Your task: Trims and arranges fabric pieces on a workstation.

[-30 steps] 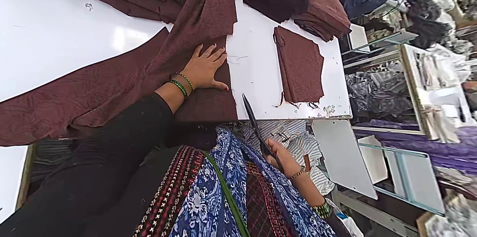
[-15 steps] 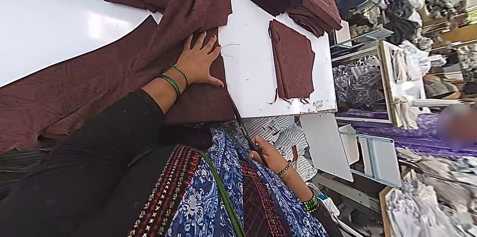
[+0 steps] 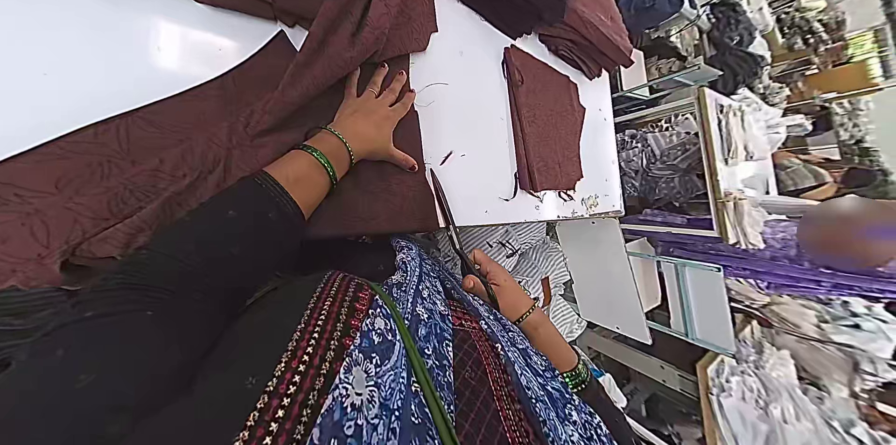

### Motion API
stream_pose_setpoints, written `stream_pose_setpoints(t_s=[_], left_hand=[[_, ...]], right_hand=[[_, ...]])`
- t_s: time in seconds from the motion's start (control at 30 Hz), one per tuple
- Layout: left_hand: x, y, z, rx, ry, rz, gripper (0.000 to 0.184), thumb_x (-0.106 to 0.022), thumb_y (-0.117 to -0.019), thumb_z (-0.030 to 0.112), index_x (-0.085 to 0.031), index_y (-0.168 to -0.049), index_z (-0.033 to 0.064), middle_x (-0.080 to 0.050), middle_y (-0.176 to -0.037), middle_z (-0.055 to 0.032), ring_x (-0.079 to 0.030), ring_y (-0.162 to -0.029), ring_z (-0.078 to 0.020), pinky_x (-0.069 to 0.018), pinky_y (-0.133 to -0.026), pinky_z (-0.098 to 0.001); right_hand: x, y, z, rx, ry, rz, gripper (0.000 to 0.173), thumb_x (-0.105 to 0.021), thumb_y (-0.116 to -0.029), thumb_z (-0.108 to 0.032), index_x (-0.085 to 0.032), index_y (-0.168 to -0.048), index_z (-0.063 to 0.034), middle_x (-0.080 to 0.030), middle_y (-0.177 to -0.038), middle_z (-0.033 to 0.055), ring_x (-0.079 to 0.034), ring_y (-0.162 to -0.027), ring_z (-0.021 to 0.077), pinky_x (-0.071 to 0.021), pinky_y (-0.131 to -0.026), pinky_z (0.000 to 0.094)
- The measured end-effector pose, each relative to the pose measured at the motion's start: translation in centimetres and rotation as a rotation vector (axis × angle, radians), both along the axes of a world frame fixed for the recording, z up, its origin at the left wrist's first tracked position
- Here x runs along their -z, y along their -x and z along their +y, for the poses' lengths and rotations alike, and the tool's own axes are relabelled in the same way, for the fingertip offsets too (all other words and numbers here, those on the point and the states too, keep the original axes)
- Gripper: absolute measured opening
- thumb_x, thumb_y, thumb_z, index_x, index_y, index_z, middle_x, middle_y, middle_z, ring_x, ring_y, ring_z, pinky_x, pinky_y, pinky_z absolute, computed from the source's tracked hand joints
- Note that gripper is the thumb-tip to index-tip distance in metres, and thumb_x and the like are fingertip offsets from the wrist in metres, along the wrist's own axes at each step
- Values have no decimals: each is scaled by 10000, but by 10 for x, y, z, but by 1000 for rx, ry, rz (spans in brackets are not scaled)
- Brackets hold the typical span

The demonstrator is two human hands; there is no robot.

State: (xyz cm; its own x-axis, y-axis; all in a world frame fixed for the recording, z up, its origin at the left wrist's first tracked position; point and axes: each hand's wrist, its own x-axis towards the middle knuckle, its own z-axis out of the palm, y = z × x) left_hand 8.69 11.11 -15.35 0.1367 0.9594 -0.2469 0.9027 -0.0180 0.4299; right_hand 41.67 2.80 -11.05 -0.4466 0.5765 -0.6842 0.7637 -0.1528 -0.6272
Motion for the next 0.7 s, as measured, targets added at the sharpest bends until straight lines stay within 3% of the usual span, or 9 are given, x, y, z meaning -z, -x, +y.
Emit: stream_pose_setpoints(t_s=[0.13, 0.2, 0.3, 0.53, 0.6, 0.7], left_hand=[[2, 2, 1, -19, -20, -21, 1229, -746, -732, 757, -223, -1646, 123, -105, -1728, -138, -16, -1588, -408, 18, -1184, -732], [2, 2, 1, -25, -27, -32, 1222, -760, -733, 740, -237, -1641, 110, -119, -1725, -142, -30, -1587, -408, 10, -1185, -730], [3, 2, 1, -27, -17, -27, 1240, -754, -731, 750, -215, -1645, 108, -92, -1729, -142, -18, -1588, -409, 24, -1186, -730], [0, 2, 1, -39, 9, -36, 1259, -745, -729, 762, -194, -1649, 103, -51, -1730, -157, 14, -1584, -426, 38, -1179, -738], [-1, 2, 1, -41, 17, -37, 1252, -744, -737, 756, -189, -1651, 105, -40, -1731, -155, 18, -1584, -425, 41, -1180, -737], [0, 2, 2, -40, 14, -41, 1253, -748, -738, 750, -185, -1651, 101, -41, -1731, -155, 25, -1585, -422, 44, -1178, -738]], right_hand=[[-3, -2, 11, -91, 77, -54, 861, -660, -741, -783, -467, -1105, -27, -455, -784, -86, -452, -664, -31, -418, -645, 175], [-5, 5, 16, -124, 70, -89, 895, -639, -735, -806, -472, -1129, -19, -466, -797, -72, -463, -674, -15, -430, -649, 196], [-5, 19, 18, -149, 43, -103, 847, -623, -806, -739, -476, -1151, 20, -474, -836, -29, -468, -710, 25, -438, -674, 233], [6, 27, 4, -40, -55, 48, 554, -627, -924, -557, -483, -965, -24, -426, -729, -88, -407, -622, -53, -369, -609, 141], [4, 28, 6, -46, -14, 46, 629, -627, -888, -626, -477, -990, -24, -441, -755, -83, -424, -644, -53, -383, -622, 142], [2, 30, 13, -111, 51, -12, 890, -581, -784, -803, -448, -1118, 11, -466, -846, -56, -457, -726, -26, -420, -683, 176]])
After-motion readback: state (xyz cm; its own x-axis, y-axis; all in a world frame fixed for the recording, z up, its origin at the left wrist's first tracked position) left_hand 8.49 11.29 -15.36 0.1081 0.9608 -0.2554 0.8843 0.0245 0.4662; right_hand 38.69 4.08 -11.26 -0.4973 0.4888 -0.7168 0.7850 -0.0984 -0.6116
